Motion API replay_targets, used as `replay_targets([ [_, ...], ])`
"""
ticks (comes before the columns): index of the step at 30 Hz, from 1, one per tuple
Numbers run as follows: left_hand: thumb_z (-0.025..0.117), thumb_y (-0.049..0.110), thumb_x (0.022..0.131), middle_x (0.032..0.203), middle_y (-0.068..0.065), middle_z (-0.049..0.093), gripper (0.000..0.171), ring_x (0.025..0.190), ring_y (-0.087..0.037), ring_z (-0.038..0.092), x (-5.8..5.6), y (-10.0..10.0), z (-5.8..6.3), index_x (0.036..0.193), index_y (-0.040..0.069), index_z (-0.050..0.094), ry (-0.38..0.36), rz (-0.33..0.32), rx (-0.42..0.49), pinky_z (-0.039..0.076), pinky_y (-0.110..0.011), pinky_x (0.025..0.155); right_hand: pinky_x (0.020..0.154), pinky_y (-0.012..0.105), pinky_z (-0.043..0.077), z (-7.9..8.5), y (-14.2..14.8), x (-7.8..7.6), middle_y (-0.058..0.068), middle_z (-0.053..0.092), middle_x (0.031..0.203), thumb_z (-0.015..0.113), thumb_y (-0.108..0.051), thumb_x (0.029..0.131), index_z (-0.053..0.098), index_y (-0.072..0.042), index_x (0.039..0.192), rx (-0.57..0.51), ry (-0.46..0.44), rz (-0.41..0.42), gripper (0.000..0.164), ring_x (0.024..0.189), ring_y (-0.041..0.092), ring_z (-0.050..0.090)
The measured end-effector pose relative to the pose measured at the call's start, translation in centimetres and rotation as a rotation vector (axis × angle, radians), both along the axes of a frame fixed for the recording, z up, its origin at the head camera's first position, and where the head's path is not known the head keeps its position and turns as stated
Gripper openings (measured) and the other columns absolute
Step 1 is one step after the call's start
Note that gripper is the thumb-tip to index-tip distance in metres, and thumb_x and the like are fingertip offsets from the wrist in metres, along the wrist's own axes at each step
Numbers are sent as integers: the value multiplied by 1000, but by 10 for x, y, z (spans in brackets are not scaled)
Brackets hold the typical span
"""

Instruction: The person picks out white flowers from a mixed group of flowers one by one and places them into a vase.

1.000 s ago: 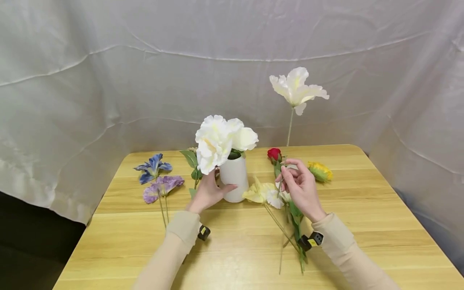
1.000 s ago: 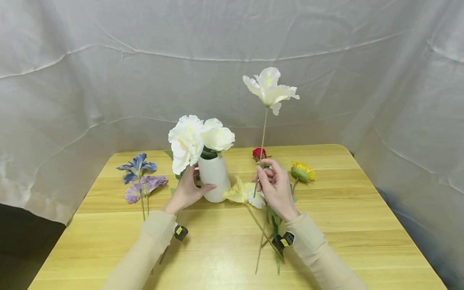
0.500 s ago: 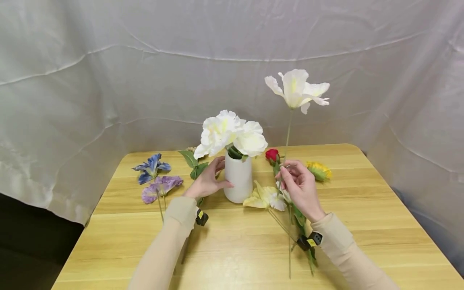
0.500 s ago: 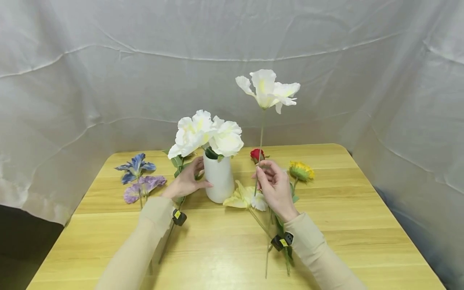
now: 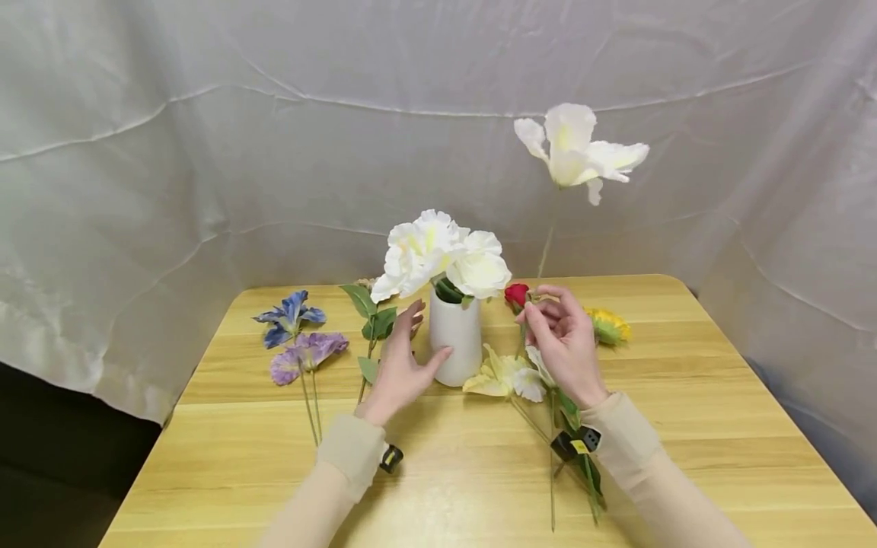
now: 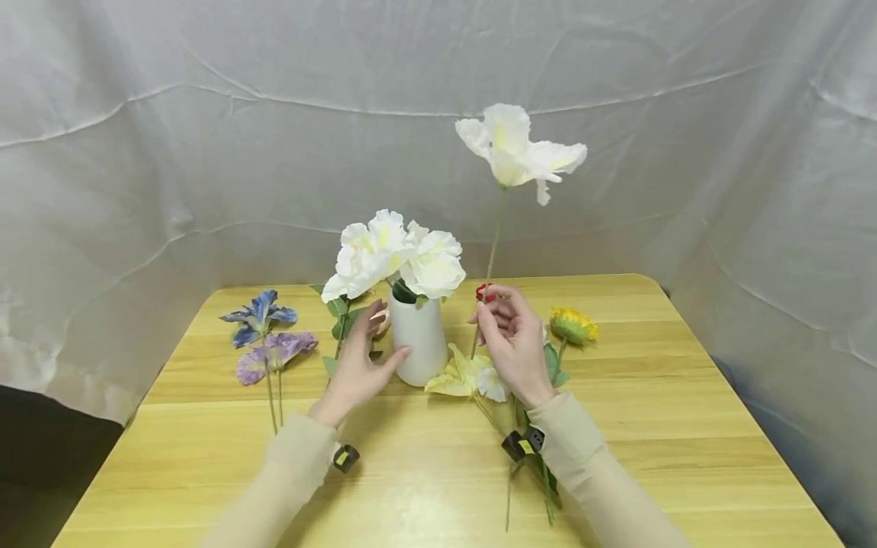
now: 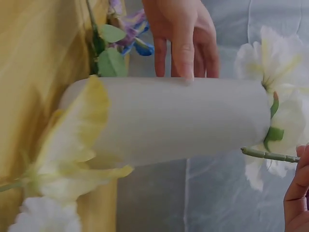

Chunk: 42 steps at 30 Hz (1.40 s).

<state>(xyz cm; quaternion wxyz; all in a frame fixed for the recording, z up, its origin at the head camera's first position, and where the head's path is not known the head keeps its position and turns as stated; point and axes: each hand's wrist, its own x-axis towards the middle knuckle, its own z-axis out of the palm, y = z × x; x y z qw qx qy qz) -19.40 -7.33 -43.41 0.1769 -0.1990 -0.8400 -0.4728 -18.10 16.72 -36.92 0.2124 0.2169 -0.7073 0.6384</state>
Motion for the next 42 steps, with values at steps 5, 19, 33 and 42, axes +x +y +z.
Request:
replay_targets([
  [5, 67, 31, 85, 139, -17, 43, 74, 122, -30, 46, 16, 12, -5, 142, 0, 31, 221, 160, -129, 41, -44, 103, 40, 21, 42, 23, -18, 2, 15, 62, 71, 49, 2, 95, 49, 11, 104, -6, 63, 6, 13, 47, 14, 49],
  [19, 67, 20, 87, 142, -18, 40, 70, 122, -31, 48, 23, 24, -14, 144, 0, 30, 228, 218, -186, 46, -44, 99, 42, 20, 43, 38, -49, -21, 20, 62, 75, 51, 8, 91, 49, 12, 112, -32, 335, 6, 22, 50, 17, 50],
  [33, 68, 18, 86, 143, -16, 38, 71, 122, -30, 48, 23, 22, -15, 144, 1, 29, 223, 195, -161, 46, -43, 99, 39, 24, 44, 60, -75, -33, 19, 63, 74, 46, 8, 94, 49, 10, 106, -65, 484, -69, 13, 48, 17, 52],
  [42, 68, 17, 86, 142, -17, 39, 71, 121, -30, 49, 23, 21, -14, 144, 1, 29, 225, 180, -148, 47, -42, 97, 44, 21, 48, 53, -77, -39, 16, 64, 76, 49, 9, 92, 49, 7, 105, -5, 511, -84, 13, 51, 18, 56],
])
